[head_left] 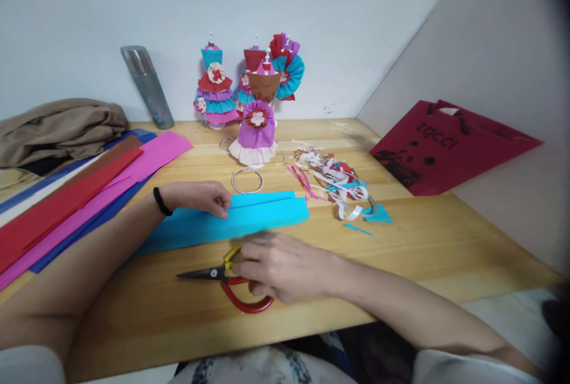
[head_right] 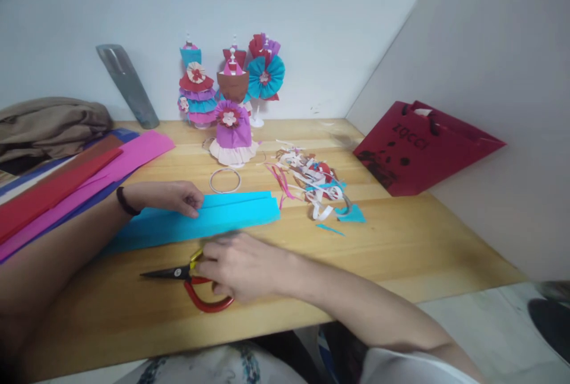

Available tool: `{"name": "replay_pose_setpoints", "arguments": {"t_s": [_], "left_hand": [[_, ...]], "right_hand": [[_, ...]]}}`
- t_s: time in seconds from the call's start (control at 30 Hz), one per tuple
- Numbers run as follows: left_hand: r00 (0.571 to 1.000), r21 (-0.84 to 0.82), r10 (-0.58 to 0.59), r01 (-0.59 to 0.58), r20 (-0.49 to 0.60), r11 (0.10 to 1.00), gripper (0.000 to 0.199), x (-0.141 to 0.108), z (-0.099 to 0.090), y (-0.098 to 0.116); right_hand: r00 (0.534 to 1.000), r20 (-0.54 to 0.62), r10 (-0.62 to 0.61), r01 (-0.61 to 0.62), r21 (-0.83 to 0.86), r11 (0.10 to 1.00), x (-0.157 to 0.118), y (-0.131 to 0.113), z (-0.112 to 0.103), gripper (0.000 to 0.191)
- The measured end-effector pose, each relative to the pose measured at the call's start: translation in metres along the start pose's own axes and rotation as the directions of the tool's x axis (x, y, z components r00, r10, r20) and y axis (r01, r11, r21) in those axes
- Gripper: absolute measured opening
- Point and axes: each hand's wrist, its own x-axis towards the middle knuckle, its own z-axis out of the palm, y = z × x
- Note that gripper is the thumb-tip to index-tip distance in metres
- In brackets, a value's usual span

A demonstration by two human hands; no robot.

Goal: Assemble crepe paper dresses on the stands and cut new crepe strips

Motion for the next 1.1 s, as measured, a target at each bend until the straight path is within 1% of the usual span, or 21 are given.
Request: {"name": "replay_pose_setpoints", "arguments": {"t_s": [0.1,0.27,0.33,0.4,0.43,0.47,0.53,0.57,0.6,0.63,0.67,0.7,0.73,0.8,0.83,0.9,0.93,0.97,1.0,1.07,1.1], "left_hand": [[1.0,-0.025,0.004,-0.004,-0.01,1.0,0.024,0.0,0.001,-0.001],[1.0,-0.061,0.007,-0.009,-0.024,0.998,0.025,0.0,0.002,-0.002],[1.0,-0.085,0.006,-0.007,-0.011,0.996,0.026,-0.001,0.002,-0.003],[1.0,-0.108,0.013,-0.014,-0.008,0.994,0.027,-0.001,0.001,-0.004],[1.0,-0.114,0.021,-0.022,-0.009,0.993,0.027,-0.002,0.001,-0.005],[1.0,-0.121,0.028,-0.029,-0.009,0.992,0.028,-0.002,0.001,-0.005],[0.999,-0.146,0.034,-0.033,-0.002,0.989,0.028,-0.003,0.001,-0.005],[1.0,-0.158,0.031,-0.03,0.002,0.987,0.027,-0.004,0.001,-0.005],[1.0,-0.169,0.026,-0.025,0.003,0.985,0.027,-0.005,0.001,-0.005],[1.0,-0.176,0.021,-0.021,-0.001,0.984,0.026,-0.005,0.001,-0.005],[1.0,-0.179,0.017,-0.018,-0.008,0.984,0.026,-0.006,0.001,-0.004],[1.0,-0.178,0.016,-0.018,-0.012,0.984,0.025,-0.006,0.001,-0.004],[1.0,-0.177,0.014,-0.016,-0.012,0.984,0.025,-0.006,0.001,-0.003],[1.0,-0.169,0.01,-0.01,0.003,0.986,0.025,-0.007,0.001,-0.002],[1.0,-0.163,0.008,-0.007,0.008,0.987,0.024,-0.006,0.0,-0.001],[1.0,-0.151,0.006,-0.004,0.011,0.989,0.023,-0.006,0.0,0.001],[1.0,-0.149,0.007,-0.005,0.012,0.989,0.022,-0.006,0.0,0.001],[1.0,-0.149,0.011,-0.009,0.013,0.989,0.022,-0.005,0.0,0.001],[1.0,-0.149,0.015,-0.013,0.014,0.989,0.023,-0.005,0.0,0.001],[1.0,-0.141,0.022,-0.02,0.014,0.99,0.025,-0.004,0.0,0.0],[1.0,-0.129,0.021,-0.02,0.01,0.992,0.026,-0.003,0.0,0.0]], "right_hand": [[1.0,-0.017,-0.004,0.003,-0.064,0.998,0.001,0.003,0.001,0.022],[0.999,-0.042,-0.014,0.011,-0.082,0.997,-0.002,0.003,0.0,0.023],[0.999,-0.054,-0.001,0.002,0.008,1.0,-0.004,0.005,-0.002,0.02],[0.995,-0.092,0.035,-0.011,0.249,0.968,-0.007,0.01,-0.003,0.022],[0.99,-0.121,0.069,-0.013,0.414,0.91,-0.009,0.015,-0.003,0.025],[0.982,-0.147,0.117,-0.009,0.584,0.811,-0.011,0.02,-0.003,0.026],[0.963,-0.173,0.207,0.042,0.854,0.519,-0.015,0.032,-0.003,0.024],[0.954,-0.183,0.238,0.086,0.926,0.367,-0.018,0.038,-0.003,0.027],[0.945,-0.197,0.26,0.135,0.961,0.24,-0.021,0.044,-0.003,0.032],[0.935,-0.217,0.279,0.181,0.972,0.149,-0.024,0.05,-0.003,0.04],[0.925,-0.242,0.294,0.225,0.97,0.093,-0.026,0.056,-0.004,0.05],[0.914,-0.26,0.313,0.253,0.965,0.063,-0.028,0.061,-0.004,0.062],[0.898,-0.279,0.341,0.279,0.959,0.051,-0.03,0.065,-0.005,0.072],[0.869,-0.316,0.381,0.317,0.947,0.062,-0.033,0.074,-0.005,0.084],[0.864,-0.327,0.382,0.32,0.944,0.083,-0.034,0.077,-0.006,0.086],[0.869,-0.328,0.371,0.292,0.944,0.153,-0.039,0.085,-0.009,0.077],[0.871,-0.323,0.369,0.265,0.943,0.201,-0.042,0.088,-0.012,0.07],[0.86,-0.32,0.397,0.233,0.939,0.254,-0.046,0.091,-0.016,0.062],[0.839,-0.321,0.439,0.188,0.928,0.321,-0.051,0.093,-0.021,0.057],[0.78,-0.322,0.537,0.048,0.886,0.461,-0.061,0.099,-0.032,0.051],[0.749,-0.301,0.59,-0.045,0.866,0.499,-0.066,0.101,-0.037,0.048]]}}
